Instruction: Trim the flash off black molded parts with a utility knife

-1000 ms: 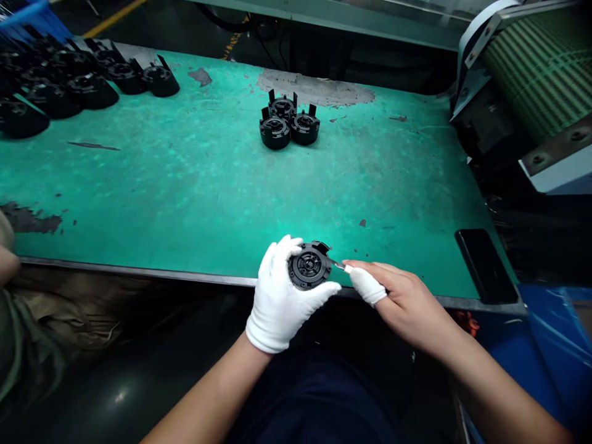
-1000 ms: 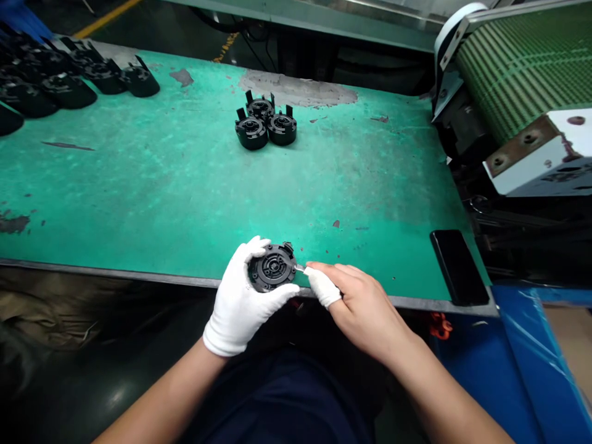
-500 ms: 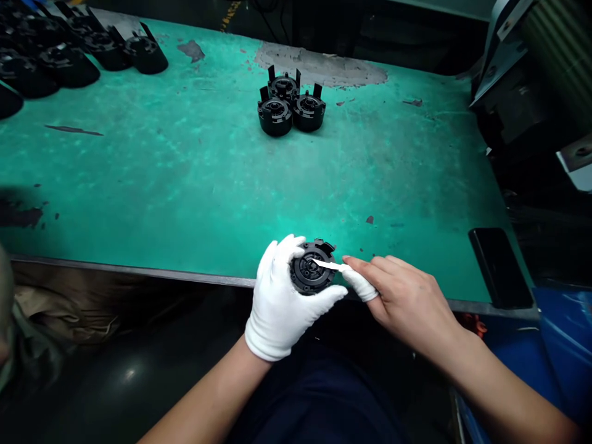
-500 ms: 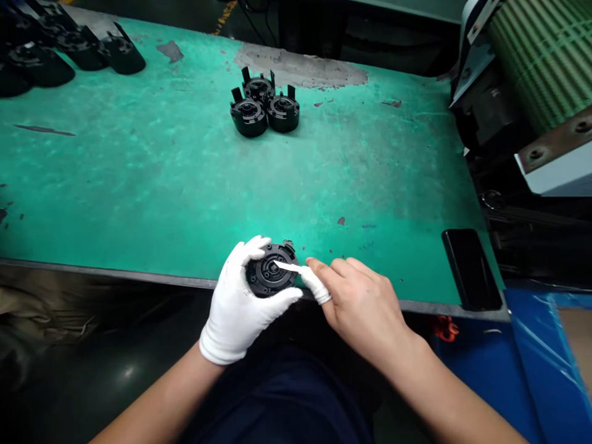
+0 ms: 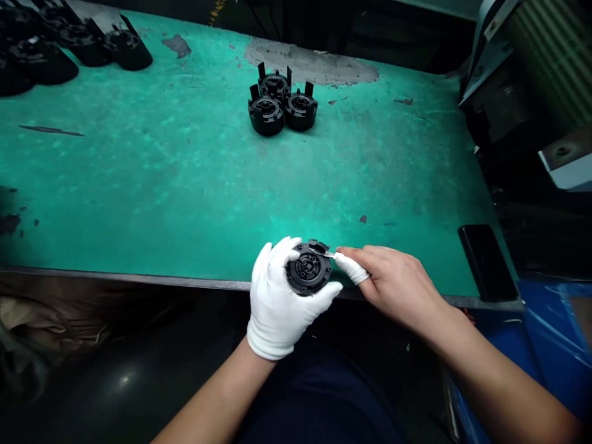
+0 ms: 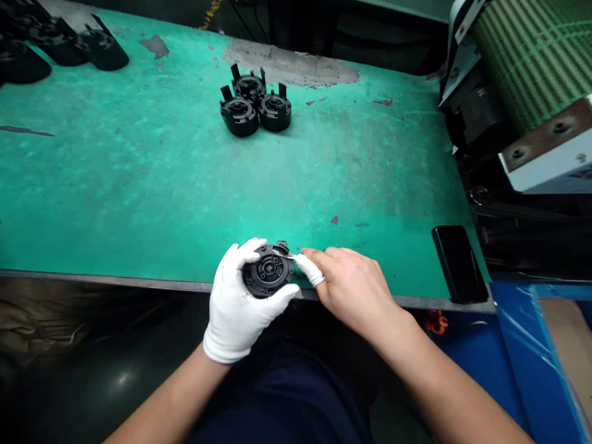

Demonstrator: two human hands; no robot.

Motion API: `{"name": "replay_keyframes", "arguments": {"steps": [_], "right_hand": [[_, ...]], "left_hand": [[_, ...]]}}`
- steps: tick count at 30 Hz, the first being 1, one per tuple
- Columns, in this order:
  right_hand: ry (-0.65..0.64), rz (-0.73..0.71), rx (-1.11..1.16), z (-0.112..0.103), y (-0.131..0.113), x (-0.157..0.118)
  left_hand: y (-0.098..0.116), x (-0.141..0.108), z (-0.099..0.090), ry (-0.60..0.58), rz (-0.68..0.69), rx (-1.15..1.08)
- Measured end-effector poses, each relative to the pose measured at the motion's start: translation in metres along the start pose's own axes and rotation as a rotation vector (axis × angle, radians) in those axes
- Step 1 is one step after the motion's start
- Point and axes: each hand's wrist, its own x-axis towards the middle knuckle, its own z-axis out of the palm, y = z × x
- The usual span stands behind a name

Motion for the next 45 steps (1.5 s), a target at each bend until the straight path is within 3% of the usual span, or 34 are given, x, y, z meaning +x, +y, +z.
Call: {"name": "replay_keyframes", "arguments": {"steps": [5,9,14,20,27,30,33,37,41,45], "right_hand": [[-0.016,-0.073,0.098,0.002,0.003,-0.027],[-0.04,-0.037,0.027,0.009,0.0,-0.043],[0.001,0.077,-0.087,0.009,-0.006,-0.04],[0.0,0.052,-0.079,0.009,-0.012,-0.045],[0.07,0.129,-0.055,0.016,-0.02,-0.045],[0.11,0.088,0.146,0.013,-0.013,-0.047],[0.071,0.039,0.219,0.007,0.001,-0.042],[-0.073,-0.067,0.15,0.003,0.016,-0.024],[-0.162,-0.176,0.055,-0.003,0.018,-0.006],[-0.22,-0.269,-0.047,-0.016,0.011,0.007]], "left_hand": [[0.0,0.0,0.001,0.042,0.026,0.005],[0.0,0.0,0.002,0.034,-0.011,-0.013],[0.002,0.0,0.004,0.05,-0.012,-0.033],[0.004,0.0,0.003,0.066,-0.022,-0.026],[0.006,-0.005,0.007,0.122,-0.025,-0.025],[0.0,0.001,-0.002,0.007,-0.003,-0.073],[-0.01,0.018,-0.021,-0.253,0.004,-0.153],[-0.023,0.045,-0.045,-0.57,-0.022,-0.193],[-0.032,0.059,-0.056,-0.711,-0.028,-0.226],[-0.039,0.064,-0.057,-0.776,-0.01,-0.25]]}}
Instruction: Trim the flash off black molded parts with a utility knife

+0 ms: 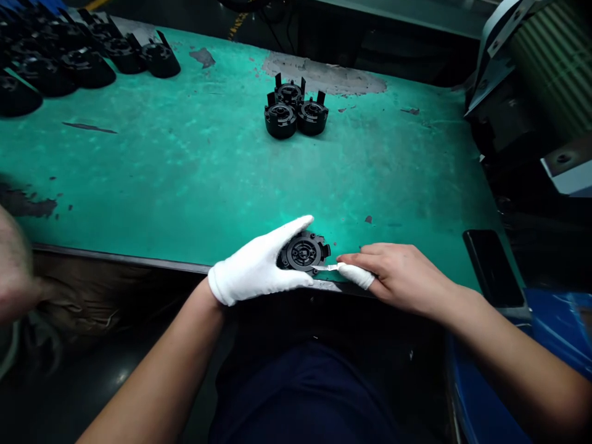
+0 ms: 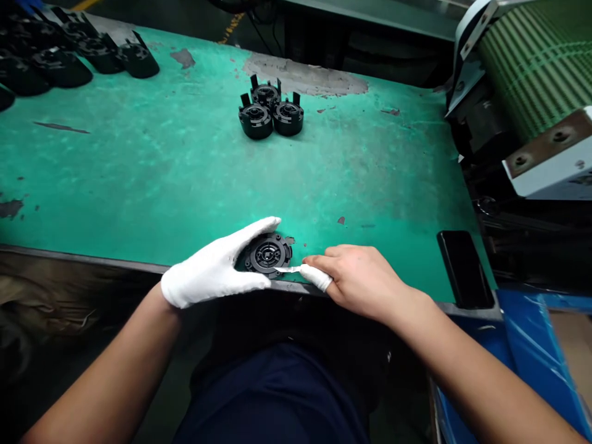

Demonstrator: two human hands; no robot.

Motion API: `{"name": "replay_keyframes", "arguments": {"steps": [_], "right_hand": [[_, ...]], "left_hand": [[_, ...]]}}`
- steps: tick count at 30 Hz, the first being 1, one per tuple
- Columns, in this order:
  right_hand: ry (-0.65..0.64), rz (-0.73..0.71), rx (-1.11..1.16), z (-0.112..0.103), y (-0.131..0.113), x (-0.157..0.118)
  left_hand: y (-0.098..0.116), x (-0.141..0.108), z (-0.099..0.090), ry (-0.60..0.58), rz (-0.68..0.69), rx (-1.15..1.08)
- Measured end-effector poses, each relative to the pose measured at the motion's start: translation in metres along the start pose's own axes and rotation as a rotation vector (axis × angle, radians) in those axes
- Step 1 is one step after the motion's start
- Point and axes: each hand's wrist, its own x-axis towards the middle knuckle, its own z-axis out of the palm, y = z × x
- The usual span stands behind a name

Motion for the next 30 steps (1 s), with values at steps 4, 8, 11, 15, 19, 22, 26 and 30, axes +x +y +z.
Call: {"name": "replay_keyframes", "arguments": {"steps": [4,8,11,15,19,22,26,30], "right_hand": [[0.014,0.048,-0.12,-0.004,-0.004,0.005],[0.086,0.162,-0.144,0.008,-0.008,0.001],[0.15,0.154,-0.023,0.017,-0.011,-0.009],[0.238,0.16,0.223,0.025,-0.019,-0.029],[0.178,0.104,0.281,0.032,-0.03,-0.042],[0.099,0.121,0.243,0.035,-0.034,-0.041],[0.014,0.103,0.226,0.029,-0.037,-0.035],[0.002,0.105,0.204,0.023,-0.037,-0.035]], "left_hand": [[-0.001,0.002,-0.001,0.006,0.008,-0.008],[0.001,0.003,0.001,0.042,0.011,-0.01],[0.005,0.0,0.01,0.106,0.007,0.002],[0.012,-0.008,0.039,0.316,0.019,0.005],[0.015,-0.015,0.07,0.535,0.016,0.024],[0.015,-0.016,0.077,0.568,0.031,0.038],[0.014,-0.015,0.075,0.561,0.033,0.052],[0.015,-0.015,0.073,0.556,0.02,0.046]]}}
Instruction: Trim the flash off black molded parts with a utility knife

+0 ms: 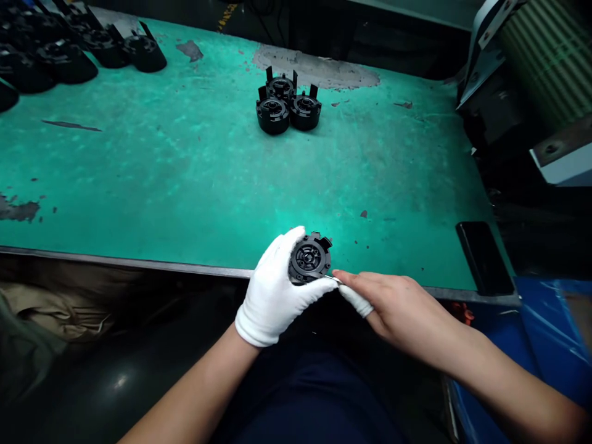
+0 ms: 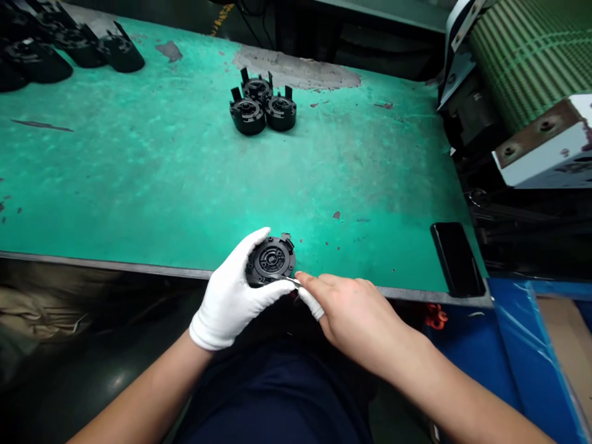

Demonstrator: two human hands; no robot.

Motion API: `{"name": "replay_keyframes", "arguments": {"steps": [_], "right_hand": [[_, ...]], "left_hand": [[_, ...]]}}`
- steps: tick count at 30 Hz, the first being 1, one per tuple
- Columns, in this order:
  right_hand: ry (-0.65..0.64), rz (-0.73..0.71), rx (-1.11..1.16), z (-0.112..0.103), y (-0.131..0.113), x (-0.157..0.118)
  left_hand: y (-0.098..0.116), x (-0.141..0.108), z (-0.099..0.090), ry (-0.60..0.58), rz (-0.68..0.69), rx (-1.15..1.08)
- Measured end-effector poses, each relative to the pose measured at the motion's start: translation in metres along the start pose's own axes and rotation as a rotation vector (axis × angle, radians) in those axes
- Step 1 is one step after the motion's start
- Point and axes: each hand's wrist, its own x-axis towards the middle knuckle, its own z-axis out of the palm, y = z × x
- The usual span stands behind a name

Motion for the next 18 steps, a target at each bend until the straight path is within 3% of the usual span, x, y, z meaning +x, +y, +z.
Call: {"name": "replay_keyframes", "arguments": {"steps": [4,8,13,18], "right_hand": [[0.0,0.036,0.005,0.001,0.0016,-0.0006],[-0.037,-0.016,0.032,0.0024,0.0037,0.0028],[0.04,0.005,-0.037,0.0032,-0.0001,0.0067],[-0.037,0.051,-0.13,0.0009,-0.0061,0.0083]], "left_hand": [[0.0006,-0.0004,0.0002,-0.02,0.001,0.003],[0.0,0.0001,-0.0007,-0.019,0.001,0.009],[0.0002,0.0008,-0.0011,-0.033,0.004,-0.003],[-0.0007,0.0006,-0.0009,-0.032,-0.003,0.003]]}}
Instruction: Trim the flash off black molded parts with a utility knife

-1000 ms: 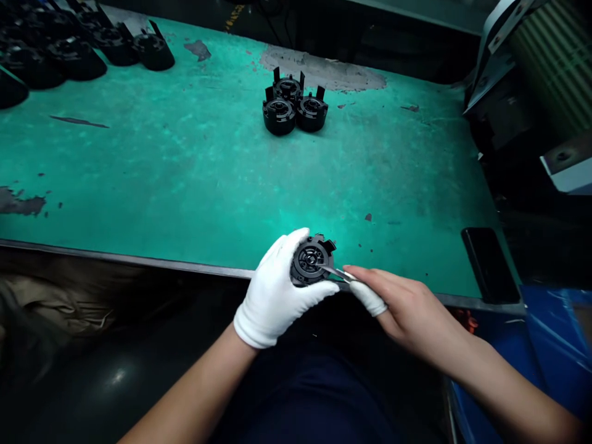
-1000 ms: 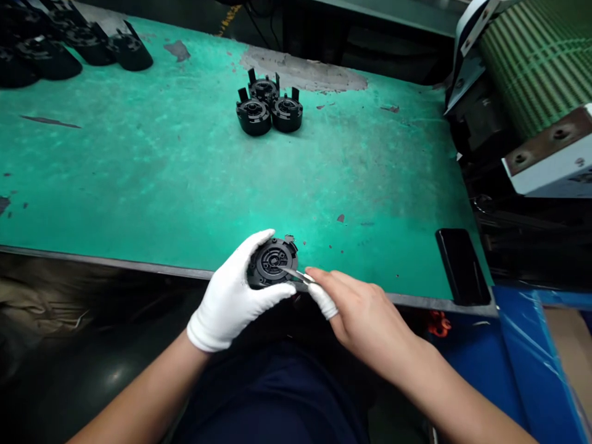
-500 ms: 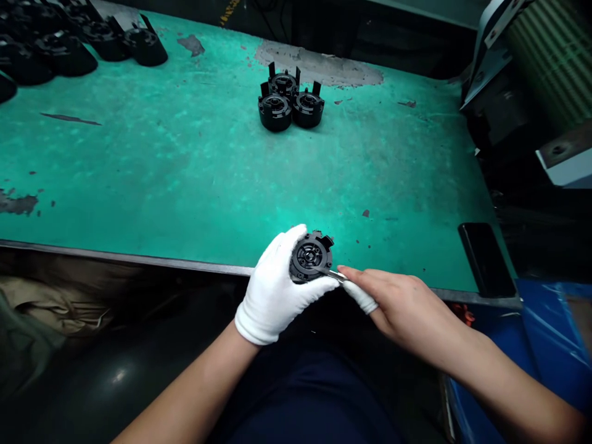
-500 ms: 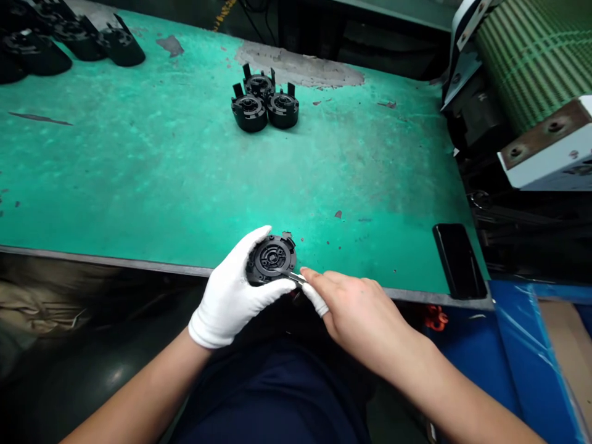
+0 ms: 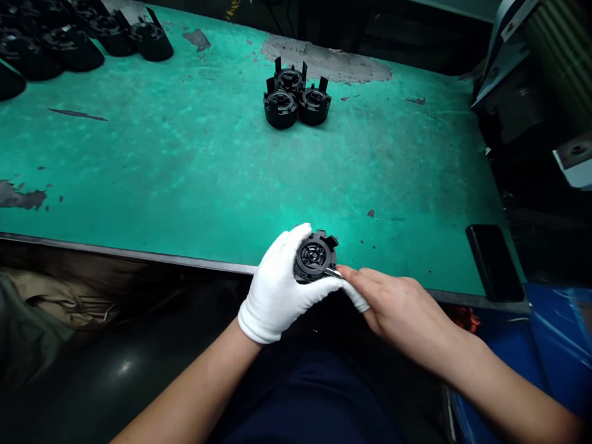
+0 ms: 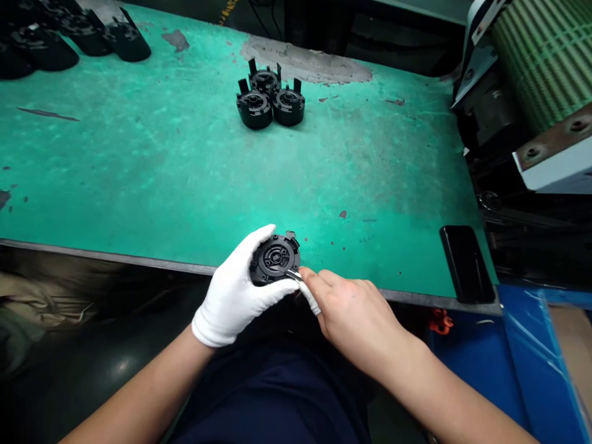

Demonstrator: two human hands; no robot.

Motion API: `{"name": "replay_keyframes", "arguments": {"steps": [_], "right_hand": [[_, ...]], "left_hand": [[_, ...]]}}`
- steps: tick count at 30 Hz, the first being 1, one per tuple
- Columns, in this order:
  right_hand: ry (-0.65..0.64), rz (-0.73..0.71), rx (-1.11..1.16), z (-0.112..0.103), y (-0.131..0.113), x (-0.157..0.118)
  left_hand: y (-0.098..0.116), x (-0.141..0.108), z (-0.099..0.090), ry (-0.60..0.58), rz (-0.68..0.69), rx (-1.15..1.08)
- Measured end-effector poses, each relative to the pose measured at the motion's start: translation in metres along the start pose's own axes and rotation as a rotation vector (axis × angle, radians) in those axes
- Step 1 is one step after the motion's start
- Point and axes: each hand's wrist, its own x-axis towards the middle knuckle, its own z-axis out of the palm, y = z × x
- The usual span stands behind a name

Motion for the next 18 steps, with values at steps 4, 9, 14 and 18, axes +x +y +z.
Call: {"name": "replay_keyframes", "arguments": {"steps": [4,9,14,18], "right_hand": [[-0.053,-0.078,0.055,-0.01,0.003,0.005],[-0.051,-0.146,0.098,-0.015,0.01,0.007],[0.283,-0.089,0.27,-0.012,0.031,-0.007],[0.377,0.008,0.323,-0.01,0.045,-0.011]], "left_hand": [[-0.001,-0.001,0.0,-0.018,0.011,0.028],[0.004,0.008,-0.006,-0.089,0.005,0.032],[-0.006,0.041,-0.037,-0.212,0.138,0.061],[-0.024,0.057,-0.055,0.032,0.036,0.033]]}}
